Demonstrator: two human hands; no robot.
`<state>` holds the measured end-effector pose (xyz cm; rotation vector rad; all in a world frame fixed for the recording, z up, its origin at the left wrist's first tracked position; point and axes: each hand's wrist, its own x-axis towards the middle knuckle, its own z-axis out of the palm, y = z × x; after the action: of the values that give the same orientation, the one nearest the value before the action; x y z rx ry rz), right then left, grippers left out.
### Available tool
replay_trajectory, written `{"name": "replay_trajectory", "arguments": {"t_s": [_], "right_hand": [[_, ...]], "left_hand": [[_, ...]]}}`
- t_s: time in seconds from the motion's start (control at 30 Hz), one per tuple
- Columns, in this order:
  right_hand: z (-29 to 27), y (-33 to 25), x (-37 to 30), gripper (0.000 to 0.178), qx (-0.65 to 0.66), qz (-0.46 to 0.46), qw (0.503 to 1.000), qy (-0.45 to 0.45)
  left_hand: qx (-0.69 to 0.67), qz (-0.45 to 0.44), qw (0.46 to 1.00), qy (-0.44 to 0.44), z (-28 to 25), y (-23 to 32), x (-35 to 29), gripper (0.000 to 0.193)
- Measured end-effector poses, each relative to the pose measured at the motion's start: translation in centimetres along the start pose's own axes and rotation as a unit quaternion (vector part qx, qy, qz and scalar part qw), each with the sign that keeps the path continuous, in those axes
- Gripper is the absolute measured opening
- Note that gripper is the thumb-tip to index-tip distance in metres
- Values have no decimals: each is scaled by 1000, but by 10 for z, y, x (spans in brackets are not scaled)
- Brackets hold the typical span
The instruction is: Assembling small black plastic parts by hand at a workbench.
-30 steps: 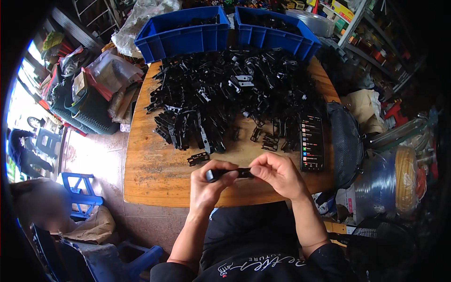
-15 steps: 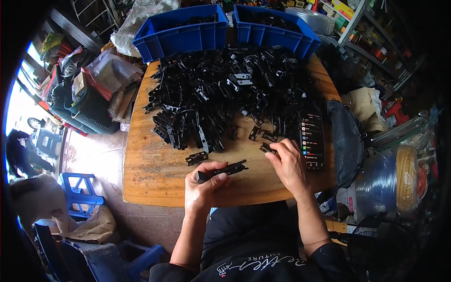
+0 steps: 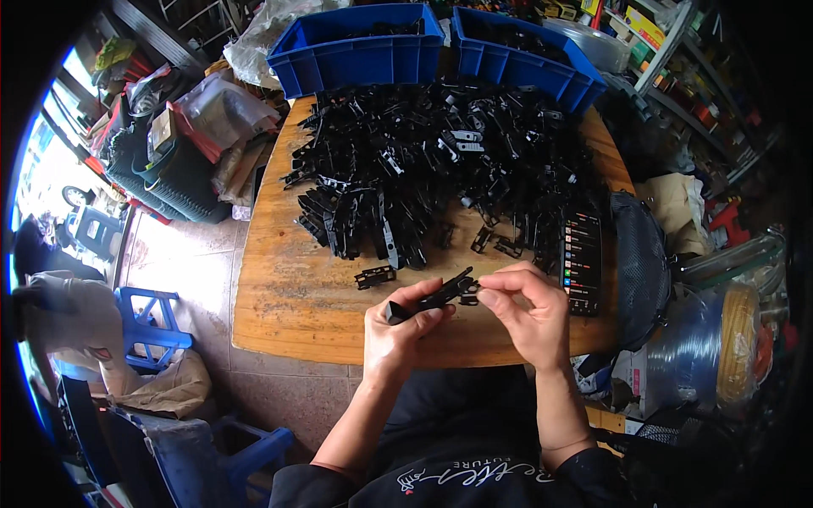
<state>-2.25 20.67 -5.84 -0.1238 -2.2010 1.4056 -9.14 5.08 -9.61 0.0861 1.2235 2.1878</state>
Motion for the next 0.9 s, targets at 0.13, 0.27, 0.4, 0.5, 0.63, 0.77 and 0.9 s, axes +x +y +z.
{"name": "replay_trajectory", "arguments": {"t_s": [0.13, 0.27, 0.4, 0.5, 0.63, 0.77, 0.9], "right_hand": [[9, -5, 5, 11, -62, -32, 998, -13], [6, -6, 6, 12, -56, -40, 996, -55], [11, -6, 5, 12, -74, -53, 995, -40], [18, -7, 4, 14, -110, -99, 988, -39], [27, -5, 3, 16, -157, -158, 975, -12], [48, -3, 1, 20, -164, -105, 980, -31], [73, 2, 29, 31, -189, -165, 967, -40]], "left_hand": [[40, 22, 999, -7, -1, -3, -1, 34], [44, 29, 999, 15, 2, -3, -2, 39], [107, 27, 994, 27, 5, 1, -5, 39], [79, 22, 996, 27, 3, -3, -4, 41], [42, 15, 999, 25, -1, 0, -7, 42], [41, 33, 997, 53, -22, 4, -14, 36], [9, 172, 971, 168, -47, 28, -29, 20]]}}
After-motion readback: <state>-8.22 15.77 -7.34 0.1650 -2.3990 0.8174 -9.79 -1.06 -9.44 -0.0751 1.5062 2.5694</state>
